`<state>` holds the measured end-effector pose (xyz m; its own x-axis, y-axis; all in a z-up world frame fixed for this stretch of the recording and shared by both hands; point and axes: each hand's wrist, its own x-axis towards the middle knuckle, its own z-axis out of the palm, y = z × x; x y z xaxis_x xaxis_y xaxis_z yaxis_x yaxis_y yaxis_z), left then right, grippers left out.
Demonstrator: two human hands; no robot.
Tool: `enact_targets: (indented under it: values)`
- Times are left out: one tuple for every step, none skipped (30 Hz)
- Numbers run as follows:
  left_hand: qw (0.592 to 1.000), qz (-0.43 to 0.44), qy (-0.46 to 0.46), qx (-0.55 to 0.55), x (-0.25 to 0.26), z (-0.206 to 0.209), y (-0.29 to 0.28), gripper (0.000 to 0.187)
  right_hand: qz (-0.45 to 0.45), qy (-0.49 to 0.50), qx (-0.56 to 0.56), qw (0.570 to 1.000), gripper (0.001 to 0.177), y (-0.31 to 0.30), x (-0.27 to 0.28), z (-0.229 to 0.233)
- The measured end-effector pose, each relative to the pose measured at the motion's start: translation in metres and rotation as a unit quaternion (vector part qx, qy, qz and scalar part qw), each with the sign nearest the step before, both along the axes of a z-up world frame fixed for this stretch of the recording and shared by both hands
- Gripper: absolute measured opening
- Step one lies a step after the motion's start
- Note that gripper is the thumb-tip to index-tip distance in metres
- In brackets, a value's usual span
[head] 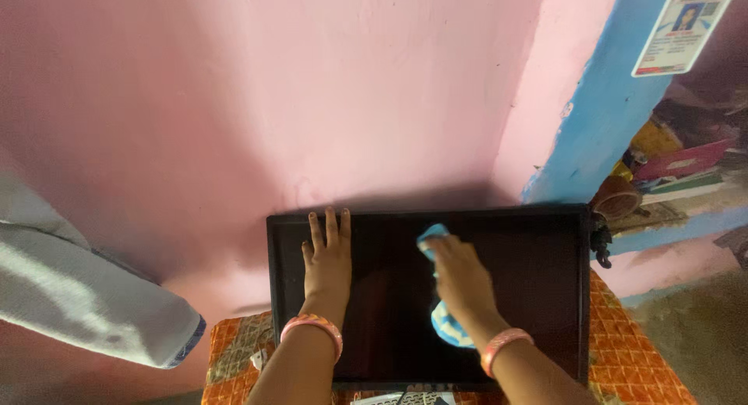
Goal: The person wipes the screen and frame of a television with a cloth.
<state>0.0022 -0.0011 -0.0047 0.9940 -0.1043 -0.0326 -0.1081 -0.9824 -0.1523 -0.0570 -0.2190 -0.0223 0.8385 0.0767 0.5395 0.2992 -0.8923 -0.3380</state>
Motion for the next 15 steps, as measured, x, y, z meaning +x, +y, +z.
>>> enact_targets:
  values:
    - [1.000, 0.000, 0.004, -0.001, 0.000, 0.003, -0.001, 0.110, -0.042, -0.004, -0.001, 0.999, 0.041, -0.012, 0.000, -0.001]
    - [1.000, 0.001, 0.008, -0.002, 0.000, 0.007, -0.001, 0.110, -0.083, -0.008, -0.002, 0.997, 0.036, -0.029, 0.001, -0.001]
    - [1.000, 0.002, 0.014, -0.004, -0.002, 0.008, -0.001, 0.111, -0.124, -0.011, -0.003, 0.992, 0.032, -0.045, -0.001, -0.004]
    - [1.000, 0.001, 0.006, -0.003, -0.005, 0.009, -0.002, 0.111, -0.156, -0.011, 0.035, 0.987, 0.026, -0.059, -0.003, -0.008]
    - [1.000, -0.001, -0.004, -0.001, -0.007, 0.010, -0.002, 0.112, -0.187, -0.011, 0.073, 0.980, 0.021, -0.072, -0.004, -0.013]
    - [1.000, -0.003, -0.014, 0.000, -0.008, 0.011, -0.003, 0.113, -0.218, -0.027, 0.076, 0.973, 0.021, -0.087, -0.006, -0.017]
    - [1.000, -0.005, -0.016, 0.001, -0.009, 0.013, -0.003, 0.113, -0.248, -0.043, 0.079, 0.964, 0.020, -0.100, -0.007, -0.020]
    - [1.000, -0.007, -0.017, 0.002, -0.009, 0.015, -0.003, 0.113, -0.267, -0.074, 0.068, 0.958, 0.019, -0.112, -0.007, -0.023]
    - [1.000, -0.010, -0.018, 0.003, -0.011, 0.017, -0.004, 0.114, -0.286, -0.103, 0.056, 0.951, 0.017, -0.121, -0.008, -0.024]
    - [1.000, -0.007, 0.004, 0.011, -0.012, 0.019, -0.004, 0.116, -0.304, -0.132, 0.045, 0.943, 0.017, -0.124, -0.009, -0.025]
    - [1.000, -0.005, 0.026, 0.017, -0.012, 0.021, -0.004, 0.118, -0.301, -0.117, 0.062, 0.944, 0.017, -0.121, -0.008, -0.025]
    - [0.999, -0.003, 0.048, 0.024, -0.012, 0.021, -0.004, 0.120, -0.298, -0.102, 0.080, 0.946, 0.018, -0.114, -0.006, -0.024]
    - [0.999, -0.006, 0.035, 0.021, -0.010, 0.020, -0.003, 0.119, -0.294, -0.087, 0.098, 0.947, 0.018, -0.102, -0.005, -0.021]
    - [1.000, -0.009, 0.023, 0.019, -0.008, 0.018, -0.003, 0.118, -0.256, -0.097, 0.065, 0.960, 0.014, -0.087, -0.003, -0.018]
    - [1.000, -0.012, 0.011, 0.017, -0.006, 0.015, -0.003, 0.117, -0.219, -0.106, 0.031, 0.970, 0.010, -0.071, -0.002, -0.014]
